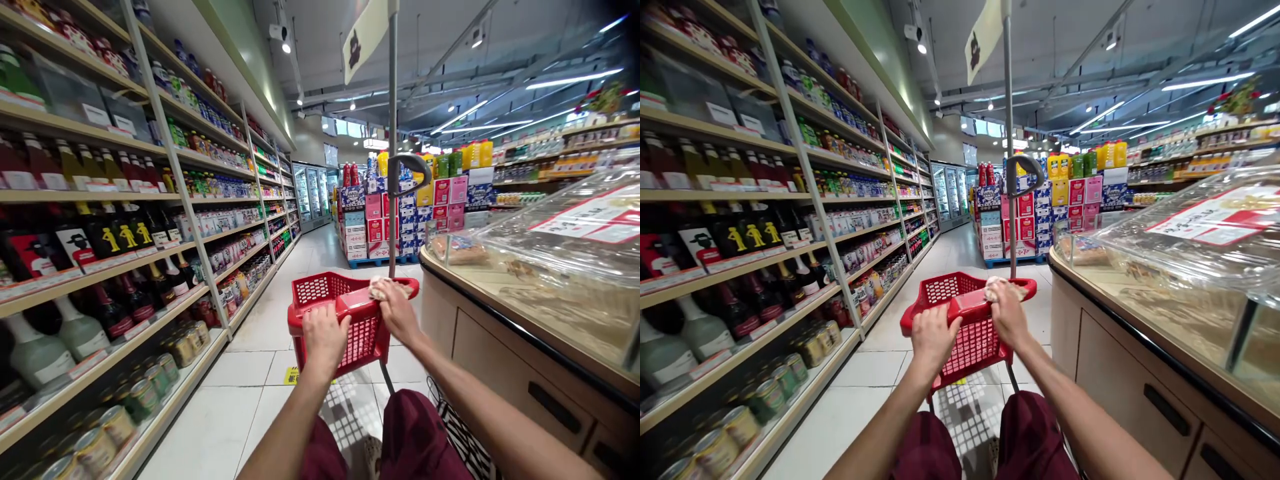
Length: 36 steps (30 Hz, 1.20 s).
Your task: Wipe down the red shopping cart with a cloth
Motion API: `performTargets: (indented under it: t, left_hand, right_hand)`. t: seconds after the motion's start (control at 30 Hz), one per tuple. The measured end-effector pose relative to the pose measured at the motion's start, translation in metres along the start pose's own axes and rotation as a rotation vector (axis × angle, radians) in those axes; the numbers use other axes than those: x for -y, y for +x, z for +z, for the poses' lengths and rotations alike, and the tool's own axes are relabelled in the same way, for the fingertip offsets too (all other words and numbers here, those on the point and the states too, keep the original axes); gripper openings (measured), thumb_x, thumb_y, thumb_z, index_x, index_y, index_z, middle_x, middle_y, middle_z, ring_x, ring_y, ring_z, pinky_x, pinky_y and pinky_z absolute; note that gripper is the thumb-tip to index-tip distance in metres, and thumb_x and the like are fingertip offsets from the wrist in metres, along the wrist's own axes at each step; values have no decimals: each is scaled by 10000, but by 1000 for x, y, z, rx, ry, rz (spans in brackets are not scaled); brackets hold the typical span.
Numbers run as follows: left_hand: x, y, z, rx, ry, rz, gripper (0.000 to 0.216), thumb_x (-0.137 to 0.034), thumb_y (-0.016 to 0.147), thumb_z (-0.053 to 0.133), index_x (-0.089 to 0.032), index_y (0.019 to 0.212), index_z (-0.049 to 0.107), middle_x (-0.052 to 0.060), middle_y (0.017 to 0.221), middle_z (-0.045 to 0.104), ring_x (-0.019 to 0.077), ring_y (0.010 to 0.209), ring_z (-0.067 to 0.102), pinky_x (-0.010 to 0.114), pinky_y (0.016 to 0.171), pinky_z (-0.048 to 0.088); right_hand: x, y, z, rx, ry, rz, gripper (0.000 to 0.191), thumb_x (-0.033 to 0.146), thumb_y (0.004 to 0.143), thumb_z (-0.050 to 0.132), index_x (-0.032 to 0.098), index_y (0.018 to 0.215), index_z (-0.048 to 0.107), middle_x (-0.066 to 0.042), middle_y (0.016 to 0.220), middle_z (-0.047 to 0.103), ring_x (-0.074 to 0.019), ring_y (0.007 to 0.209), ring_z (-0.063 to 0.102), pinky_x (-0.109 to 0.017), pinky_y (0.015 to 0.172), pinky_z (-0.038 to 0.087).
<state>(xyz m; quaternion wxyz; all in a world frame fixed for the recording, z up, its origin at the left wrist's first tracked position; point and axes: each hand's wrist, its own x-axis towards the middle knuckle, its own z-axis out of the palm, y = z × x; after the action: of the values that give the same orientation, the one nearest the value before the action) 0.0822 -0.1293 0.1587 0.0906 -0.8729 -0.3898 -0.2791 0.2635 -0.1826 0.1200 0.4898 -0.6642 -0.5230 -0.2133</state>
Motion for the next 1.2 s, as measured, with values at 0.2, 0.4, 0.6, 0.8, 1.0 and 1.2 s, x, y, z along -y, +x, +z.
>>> performTargets:
  t: [0.2,0.4,0.6,0.8,1.0,1.2]
  left_hand:
    - [25,-2,-10,39,-315,39,394,-350,844,405,-184,1195,471,76,1203,545,202,1116,476,358,951,347]
    - [27,0,13,94,-432,39,363,-447,854,347,-177,977,555,80,1067,591,217,1063,504,392,938,381]
    - [-2,-13,19,83,-426,221,565,-352,768,505,-129,1267,363,133,1317,434,242,1235,363,415,1039,286]
    - [25,-2,36,265,-400,131,368,-390,863,351,-217,1169,460,48,1238,517,192,1153,442,449,1032,243]
    - [12,5,64,178,-309,154,347,-461,837,397,-190,991,550,46,951,596,198,941,515,374,897,364]
    - [16,-16,89,141,-396,77,354,-308,831,438,-237,1178,440,31,1203,510,179,1153,410,468,1058,147]
  right_hand:
    - [-8,-5,15,-15,151,-32,406,219,752,383,194,1115,563,-73,1200,553,-225,1191,422,-472,1038,272]
    - [-1,17,7,52,176,107,349,246,760,374,195,999,623,-74,1094,616,-238,1086,512,-468,989,340]
    - [23,-16,1,119,332,4,366,224,732,387,207,1015,619,-52,1094,625,-208,1083,525,-407,980,368]
    - [-21,3,-27,54,200,233,375,278,703,392,207,975,639,-50,1057,644,-221,1049,551,-385,920,421]
    - [10,-6,-51,120,233,204,338,258,723,396,224,965,630,-23,881,678,-189,792,625,-301,699,495]
    - [8,-6,-61,-141,127,339,243,315,638,486,196,780,643,-60,976,643,-217,838,593,-339,733,478]
